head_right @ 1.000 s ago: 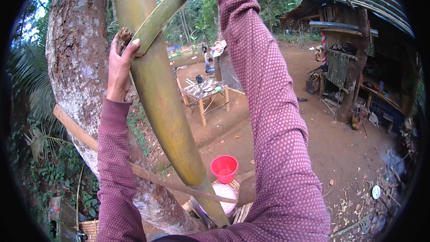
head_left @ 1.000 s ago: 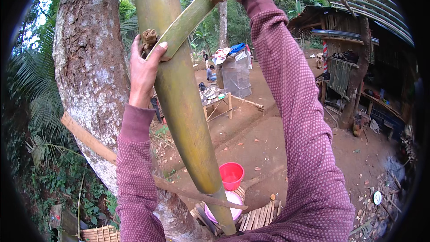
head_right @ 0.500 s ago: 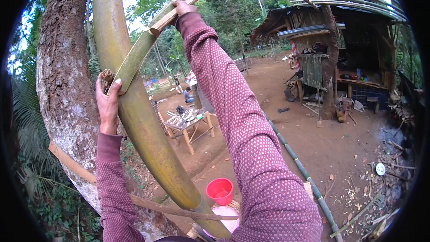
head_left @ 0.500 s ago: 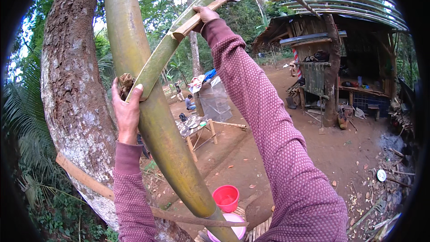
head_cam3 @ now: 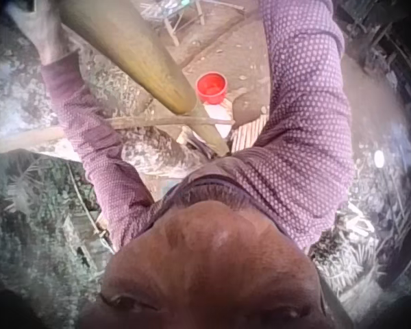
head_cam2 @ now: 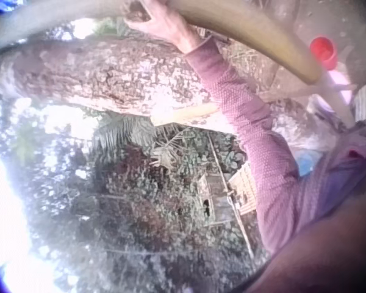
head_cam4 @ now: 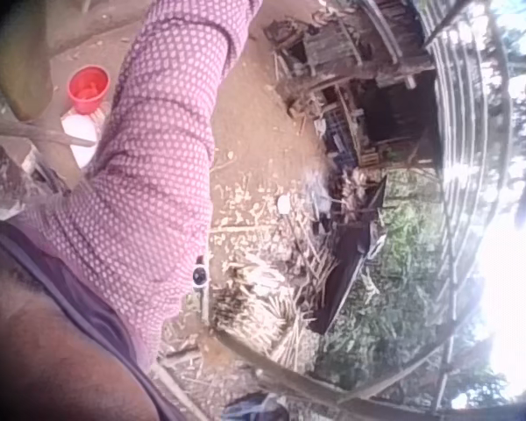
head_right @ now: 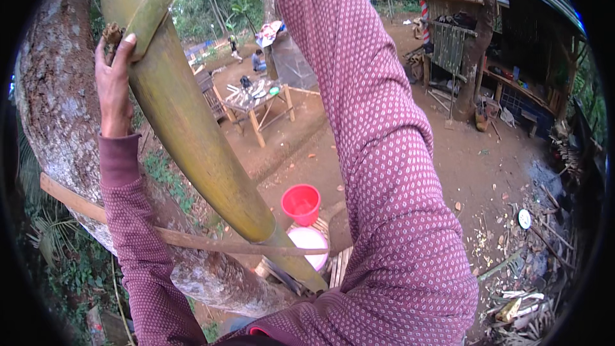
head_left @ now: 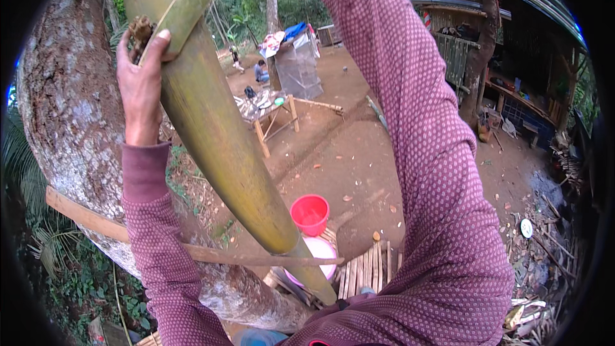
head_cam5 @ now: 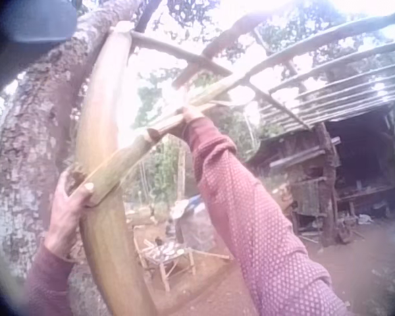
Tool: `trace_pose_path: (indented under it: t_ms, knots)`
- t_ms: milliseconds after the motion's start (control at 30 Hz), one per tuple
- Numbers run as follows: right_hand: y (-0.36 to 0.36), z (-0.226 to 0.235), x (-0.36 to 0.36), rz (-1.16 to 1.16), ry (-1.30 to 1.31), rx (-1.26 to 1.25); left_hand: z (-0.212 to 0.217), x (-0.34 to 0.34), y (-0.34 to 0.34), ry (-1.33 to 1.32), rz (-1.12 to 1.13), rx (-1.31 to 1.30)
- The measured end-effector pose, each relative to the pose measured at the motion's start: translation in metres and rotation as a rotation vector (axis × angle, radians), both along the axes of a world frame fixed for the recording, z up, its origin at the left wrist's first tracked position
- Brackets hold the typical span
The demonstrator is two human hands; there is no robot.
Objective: The person uses a machete to split a long bamboo pole into thin strips. They repeatedly strike the bamboo against a wooden block to separate the layers, then lift and reposition the pole to continue splitting it into smaller pieces.
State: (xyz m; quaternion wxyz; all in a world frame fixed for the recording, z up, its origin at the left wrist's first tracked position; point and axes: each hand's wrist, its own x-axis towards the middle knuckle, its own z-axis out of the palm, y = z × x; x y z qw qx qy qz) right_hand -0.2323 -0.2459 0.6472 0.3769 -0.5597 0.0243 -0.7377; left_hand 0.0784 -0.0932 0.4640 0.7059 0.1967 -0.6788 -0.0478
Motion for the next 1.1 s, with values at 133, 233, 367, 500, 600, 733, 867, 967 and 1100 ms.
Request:
trace_pose_path:
  t_ms: [133,233,367,500,600,733,867,967,1100]
  knots:
    - [0.01,-0.005,-0.014,-0.01,-0.028,-0.024,0.007,0.008,-0.001,-0.052,-0.003,0.06]
    - [0.006,-0.01,-0.018,-0.012,-0.041,-0.031,0.008,0.01,0.009,-0.092,0.048,0.13]
    - [0.001,-0.016,-0.032,-0.019,-0.066,-0.04,0.01,0.011,0.012,-0.172,0.17,0.221]
    - [-0.002,-0.016,-0.031,0.001,-0.081,-0.051,0.009,0.015,0.009,-0.136,0.216,0.205]
    - [-0.008,-0.018,-0.028,0.021,-0.089,-0.057,0.008,0.017,0.008,-0.123,0.209,0.21]
    - [-0.009,-0.006,-0.014,0.054,-0.084,-0.092,0.008,0.01,0.007,-0.075,0.169,0.198]
    - [0.008,0.015,-0.001,0.085,-0.067,-0.142,0.008,0.005,0.009,-0.082,0.033,0.071]
    - [0.007,0.013,0.008,0.115,-0.068,-0.153,0.007,0.01,0.006,-0.116,0.002,0.073]
    - [0.002,0.014,0.015,0.141,-0.069,-0.171,0.006,0.01,0.01,-0.115,-0.024,0.089]
